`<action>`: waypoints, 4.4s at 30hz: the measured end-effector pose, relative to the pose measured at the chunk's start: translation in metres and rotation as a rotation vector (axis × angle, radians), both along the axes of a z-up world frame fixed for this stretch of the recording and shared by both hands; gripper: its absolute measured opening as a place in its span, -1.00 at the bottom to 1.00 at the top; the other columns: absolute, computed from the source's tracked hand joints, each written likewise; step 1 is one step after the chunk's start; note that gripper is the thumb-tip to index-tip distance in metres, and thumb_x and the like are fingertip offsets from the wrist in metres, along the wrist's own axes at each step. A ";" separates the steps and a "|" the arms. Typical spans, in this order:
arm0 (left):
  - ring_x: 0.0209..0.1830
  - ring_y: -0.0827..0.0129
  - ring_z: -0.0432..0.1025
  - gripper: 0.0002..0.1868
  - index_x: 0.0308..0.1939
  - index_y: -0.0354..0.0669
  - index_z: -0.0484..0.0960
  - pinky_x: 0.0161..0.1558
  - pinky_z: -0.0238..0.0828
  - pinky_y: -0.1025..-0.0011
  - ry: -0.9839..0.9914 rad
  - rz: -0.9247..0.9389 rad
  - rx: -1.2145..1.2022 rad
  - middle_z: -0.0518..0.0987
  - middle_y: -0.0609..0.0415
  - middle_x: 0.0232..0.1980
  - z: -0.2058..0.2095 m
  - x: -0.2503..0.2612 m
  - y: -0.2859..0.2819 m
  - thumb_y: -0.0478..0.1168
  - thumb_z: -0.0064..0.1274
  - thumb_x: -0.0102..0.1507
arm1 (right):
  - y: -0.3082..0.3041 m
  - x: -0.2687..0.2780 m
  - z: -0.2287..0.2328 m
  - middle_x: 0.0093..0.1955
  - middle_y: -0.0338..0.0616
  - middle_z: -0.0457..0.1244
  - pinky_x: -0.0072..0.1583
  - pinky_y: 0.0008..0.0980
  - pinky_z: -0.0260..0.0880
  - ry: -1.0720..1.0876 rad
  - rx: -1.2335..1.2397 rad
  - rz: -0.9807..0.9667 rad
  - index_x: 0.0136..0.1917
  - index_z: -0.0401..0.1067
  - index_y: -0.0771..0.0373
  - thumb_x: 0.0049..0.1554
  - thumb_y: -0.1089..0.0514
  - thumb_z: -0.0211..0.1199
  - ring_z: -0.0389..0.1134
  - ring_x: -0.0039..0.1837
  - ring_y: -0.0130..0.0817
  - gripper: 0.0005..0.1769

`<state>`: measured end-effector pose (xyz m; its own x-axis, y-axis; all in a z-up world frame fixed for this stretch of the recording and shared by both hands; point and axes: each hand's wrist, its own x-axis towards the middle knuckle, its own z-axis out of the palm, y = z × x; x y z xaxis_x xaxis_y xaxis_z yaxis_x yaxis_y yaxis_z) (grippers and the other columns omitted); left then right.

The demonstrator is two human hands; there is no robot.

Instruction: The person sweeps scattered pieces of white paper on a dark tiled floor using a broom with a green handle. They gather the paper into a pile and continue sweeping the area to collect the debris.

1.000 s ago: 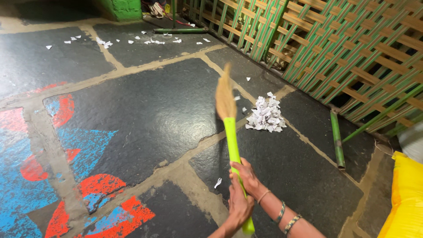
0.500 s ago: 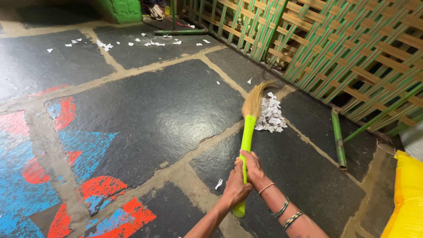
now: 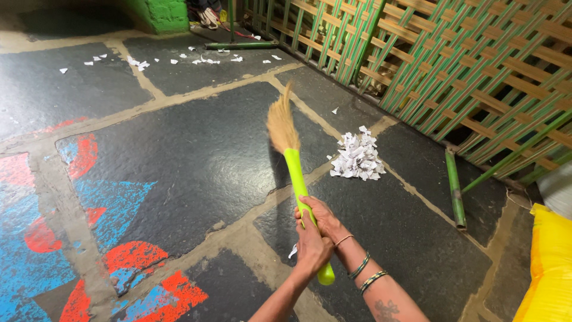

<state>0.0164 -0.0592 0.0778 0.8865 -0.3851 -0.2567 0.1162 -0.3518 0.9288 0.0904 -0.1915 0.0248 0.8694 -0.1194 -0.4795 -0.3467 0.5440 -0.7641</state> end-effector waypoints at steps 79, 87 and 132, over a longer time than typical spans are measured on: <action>-0.54 0.30 0.51 -0.02 0.57 0.24 -0.24 -0.49 0.47 0.33 0.227 0.172 -0.488 0.60 0.00 -0.23 -0.092 -0.064 0.059 -0.35 -0.08 0.17 | 0.096 -0.058 -0.013 0.01 -0.18 0.29 -0.02 -0.29 0.43 -0.112 -0.951 -0.066 0.34 0.23 0.17 -0.09 0.20 0.37 0.35 -0.01 -0.34 -0.28; -0.50 0.36 0.45 -0.08 0.56 0.09 -0.04 -0.48 0.44 0.40 0.347 -0.014 -0.716 0.51 -0.04 -0.23 -0.087 -0.036 0.060 -0.40 0.01 0.18 | 0.050 -0.038 -0.055 -0.10 -0.04 0.22 -0.14 -0.18 0.37 0.044 -0.768 -0.201 0.16 0.29 0.32 -0.03 0.26 0.33 0.27 -0.13 -0.25 -0.51; -0.44 0.42 0.48 -0.15 0.49 0.08 0.06 -0.43 0.46 0.41 0.401 0.133 -0.729 0.53 0.02 -0.19 -0.059 -0.021 0.086 -0.43 0.01 0.16 | 0.059 0.005 -0.072 -0.18 -0.10 0.24 -0.20 -0.23 0.38 -0.059 -0.818 -0.086 0.03 0.33 0.31 -0.09 0.30 0.37 0.30 -0.19 -0.27 -0.59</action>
